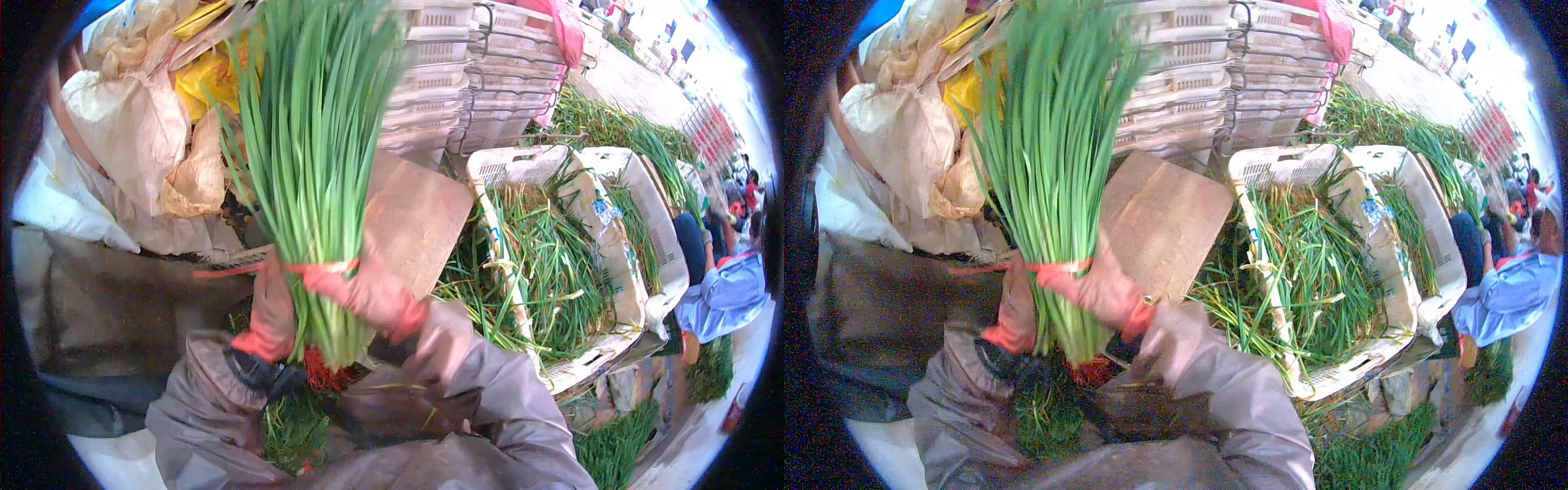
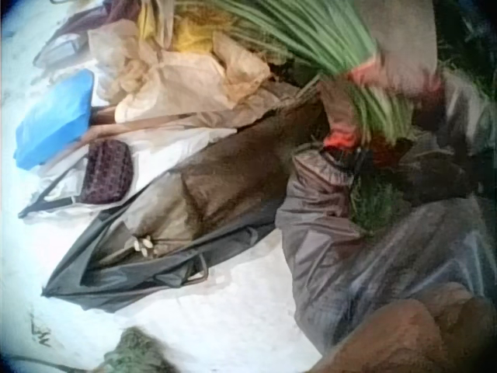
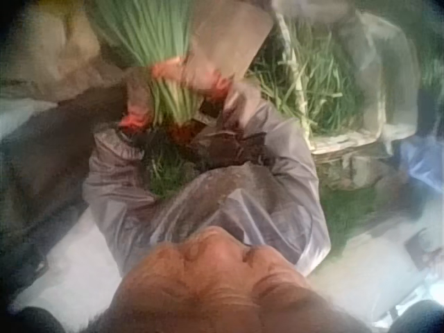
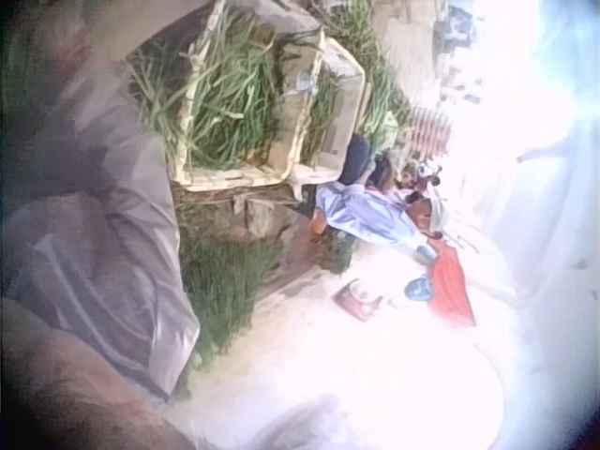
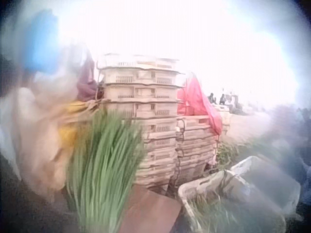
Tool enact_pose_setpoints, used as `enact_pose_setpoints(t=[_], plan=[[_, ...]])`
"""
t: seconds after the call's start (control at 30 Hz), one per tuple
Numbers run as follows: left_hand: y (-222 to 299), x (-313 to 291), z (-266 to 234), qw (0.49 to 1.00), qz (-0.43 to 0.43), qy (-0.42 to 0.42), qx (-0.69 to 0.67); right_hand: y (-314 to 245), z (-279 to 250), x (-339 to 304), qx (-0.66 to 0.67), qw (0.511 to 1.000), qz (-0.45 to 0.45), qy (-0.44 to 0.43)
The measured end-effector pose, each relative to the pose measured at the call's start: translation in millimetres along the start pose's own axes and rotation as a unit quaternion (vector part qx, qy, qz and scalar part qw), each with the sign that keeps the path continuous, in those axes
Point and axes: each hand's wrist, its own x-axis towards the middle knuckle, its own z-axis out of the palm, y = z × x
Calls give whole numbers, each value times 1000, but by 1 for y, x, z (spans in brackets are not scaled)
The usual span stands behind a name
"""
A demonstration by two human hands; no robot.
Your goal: The person gathers bunches of garlic chives from a pile on the floor, secures them with red ties by hand, and uses a knife to trim the root ends.
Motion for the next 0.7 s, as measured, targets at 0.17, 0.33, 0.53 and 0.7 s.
enact_pose_setpoints(t=[0.17, 0.33, 0.53, 0.7], plan=[[49, 32, 49, 994, 74, -59, -61, -75, -28, 47, -143, 986, -17, -80], [38, 41, 57, 970, 126, -202, 53, -94, -49, 47, -179, 980, 64, -55], [-68, 66, 54, 987, -87, -113, -68, -31, -84, 32, -173, 971, 165, -6], [-151, 59, 26, 991, -114, -53, -38, 35, -109, 5, -87, 918, 384, 44]])
